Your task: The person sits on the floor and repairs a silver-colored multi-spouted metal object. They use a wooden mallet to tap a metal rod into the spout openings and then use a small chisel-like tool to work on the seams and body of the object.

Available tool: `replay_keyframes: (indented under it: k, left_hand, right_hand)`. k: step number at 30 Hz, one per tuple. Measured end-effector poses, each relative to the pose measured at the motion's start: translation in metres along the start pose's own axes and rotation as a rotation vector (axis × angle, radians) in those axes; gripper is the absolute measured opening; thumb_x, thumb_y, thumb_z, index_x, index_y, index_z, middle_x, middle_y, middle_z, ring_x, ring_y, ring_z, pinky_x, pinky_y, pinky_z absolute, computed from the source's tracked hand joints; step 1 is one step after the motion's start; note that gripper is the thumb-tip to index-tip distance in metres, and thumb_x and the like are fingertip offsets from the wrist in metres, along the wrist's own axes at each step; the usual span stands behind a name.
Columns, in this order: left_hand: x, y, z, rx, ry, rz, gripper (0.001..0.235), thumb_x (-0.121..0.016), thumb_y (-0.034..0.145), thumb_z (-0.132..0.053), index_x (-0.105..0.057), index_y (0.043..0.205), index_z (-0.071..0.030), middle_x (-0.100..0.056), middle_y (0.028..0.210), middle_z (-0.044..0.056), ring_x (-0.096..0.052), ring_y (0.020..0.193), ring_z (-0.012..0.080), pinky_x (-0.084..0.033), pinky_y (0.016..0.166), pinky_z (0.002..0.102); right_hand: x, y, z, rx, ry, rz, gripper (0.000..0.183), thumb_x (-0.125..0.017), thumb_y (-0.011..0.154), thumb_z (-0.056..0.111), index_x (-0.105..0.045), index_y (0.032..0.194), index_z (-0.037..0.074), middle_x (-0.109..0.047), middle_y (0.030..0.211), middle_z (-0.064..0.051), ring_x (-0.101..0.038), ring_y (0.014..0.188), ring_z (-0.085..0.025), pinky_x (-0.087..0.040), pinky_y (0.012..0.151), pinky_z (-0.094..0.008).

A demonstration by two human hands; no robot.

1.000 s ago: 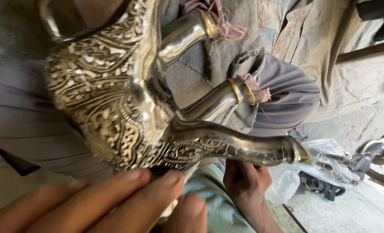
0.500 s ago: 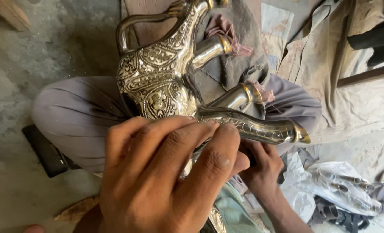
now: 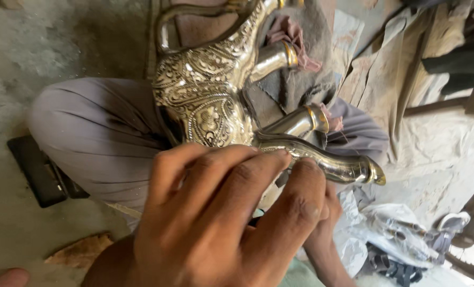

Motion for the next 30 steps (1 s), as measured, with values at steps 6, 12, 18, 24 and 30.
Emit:
replay_keyframes:
  k: [6,12,18,24,30]
  left_hand:
    - [0.005,0.0,-0.001,-0.001,-0.066,0.029,0.029,-0.061,0.1,-0.03,-0.07,0.117,-0.009,-0.07,0.106,0.015,-0.069,0.099,0.0266,-0.044,0.091,0.05]
    - [0.009,-0.001,-0.001,-0.03,-0.04,-0.006,0.03,-0.058,0.103,-0.032,-0.068,0.121,-0.009,-0.069,0.113,0.017,-0.068,0.103,0.0258,-0.043,0.091,0.048]
    - [0.004,-0.01,-0.001,-0.023,-0.026,0.012,0.029,-0.067,0.1,-0.03,-0.066,0.121,-0.01,-0.07,0.112,0.013,-0.068,0.098,0.0234,-0.043,0.09,0.048]
    - [0.003,-0.009,0.002,-0.023,-0.065,-0.037,0.027,-0.065,0.1,-0.028,-0.067,0.119,-0.009,-0.07,0.11,0.016,-0.068,0.099,0.0253,-0.042,0.089,0.047]
    - [0.007,-0.009,0.002,-0.028,-0.077,0.001,0.039,-0.05,0.102,-0.04,-0.066,0.12,-0.009,-0.069,0.105,0.014,-0.068,0.097,0.0244,-0.042,0.092,0.049]
  right_hand:
    - [-0.019,0.016,0.009,0.098,-0.011,0.001,0.025,-0.072,0.084,0.013,-0.07,0.108,0.004,-0.069,0.101,-0.013,-0.067,0.087,-0.03,-0.052,0.074,-0.039]
    - [-0.01,0.003,0.005,0.067,-0.025,-0.029,0.025,-0.072,0.084,0.013,-0.07,0.107,0.004,-0.068,0.101,-0.013,-0.067,0.087,-0.03,-0.052,0.074,-0.039]
    - [-0.014,-0.017,-0.001,0.039,-0.014,-0.009,0.025,-0.072,0.084,0.012,-0.07,0.107,0.003,-0.068,0.101,-0.013,-0.067,0.087,-0.03,-0.052,0.074,-0.039]
    - [-0.021,-0.018,0.0,0.05,-0.022,-0.005,0.024,-0.072,0.084,0.012,-0.07,0.106,0.003,-0.068,0.1,-0.013,-0.066,0.088,-0.029,-0.051,0.075,-0.039]
    - [-0.025,-0.026,0.004,0.057,-0.037,-0.005,0.024,-0.073,0.084,0.011,-0.069,0.106,0.003,-0.068,0.1,-0.013,-0.066,0.088,-0.029,-0.051,0.075,-0.038]
Point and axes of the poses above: each hand's wrist, its own y-axis towards the middle knuckle, its own x-axis out of the back of the hand, z = x × y, the point moved 4 cm from there along y, towards the middle knuckle
